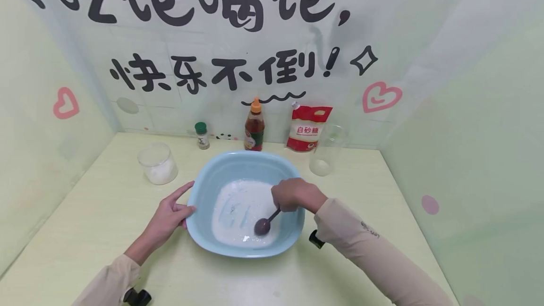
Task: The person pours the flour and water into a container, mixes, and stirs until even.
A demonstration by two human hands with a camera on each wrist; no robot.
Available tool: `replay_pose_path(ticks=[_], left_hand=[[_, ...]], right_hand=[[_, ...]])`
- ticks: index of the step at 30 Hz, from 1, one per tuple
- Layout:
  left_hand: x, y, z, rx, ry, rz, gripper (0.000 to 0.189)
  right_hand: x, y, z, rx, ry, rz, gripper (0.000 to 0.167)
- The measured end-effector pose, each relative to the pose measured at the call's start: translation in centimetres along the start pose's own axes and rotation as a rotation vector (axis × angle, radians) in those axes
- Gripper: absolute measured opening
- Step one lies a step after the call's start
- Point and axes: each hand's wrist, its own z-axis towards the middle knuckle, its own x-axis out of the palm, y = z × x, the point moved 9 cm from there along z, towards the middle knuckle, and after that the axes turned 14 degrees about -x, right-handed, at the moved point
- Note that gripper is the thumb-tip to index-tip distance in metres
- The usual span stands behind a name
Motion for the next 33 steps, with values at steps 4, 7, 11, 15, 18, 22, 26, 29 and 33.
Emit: replay_pose_path(ticks=[4, 7, 11, 15, 18, 22, 26, 29, 33], left_hand=[[0.1, 0.0, 0.1, -0.001, -0.001, -0.002, 0.075], [0.2, -0.1, 0.1, 0.001, -0.001, 0.002, 0.075], [0.4, 0.1, 0.1, -0.015, -0.002, 0.008, 0.074], [0.2, 0.0, -0.1, -0.027, -0.019, 0.01, 0.074], [0.0, -0.1, -0.2, -0.029, -0.029, 0.01, 0.075], [-0.1, -0.1, -0.2, -0.035, -0.033, 0.004, 0.075], [-0.1, -0.1, -0.3, -0.038, -0.034, 0.002, 0.075], [0.0, 0.0, -0.3, -0.047, -0.028, 0.002, 0.076], [0.1, -0.1, -0.4, -0.051, -0.026, 0.001, 0.077]], right_hand=[[-1.2, -1.8, -0.5, 0.044, -0.07, 0.027, 0.006], [-1.8, -2.5, -0.8, 0.039, -0.134, 0.061, 0.014], [-1.8, -3.0, -1.2, -0.002, -0.207, 0.143, 0.022], [-1.2, -3.4, -1.4, -0.054, -0.239, 0.266, 0.021], [-0.4, -3.8, -1.6, -0.091, -0.25, 0.379, 0.02], [0.7, -4.6, -2.0, -0.121, -0.281, 0.579, 0.021], [2.0, -5.6, -2.8, -0.11, -0.336, 0.807, 0.023], [2.9, -6.1, -3.3, -0.12, -0.379, 0.97, 0.027], [3.6, -6.3, -4.2, -0.168, -0.414, 1.16, 0.038]])
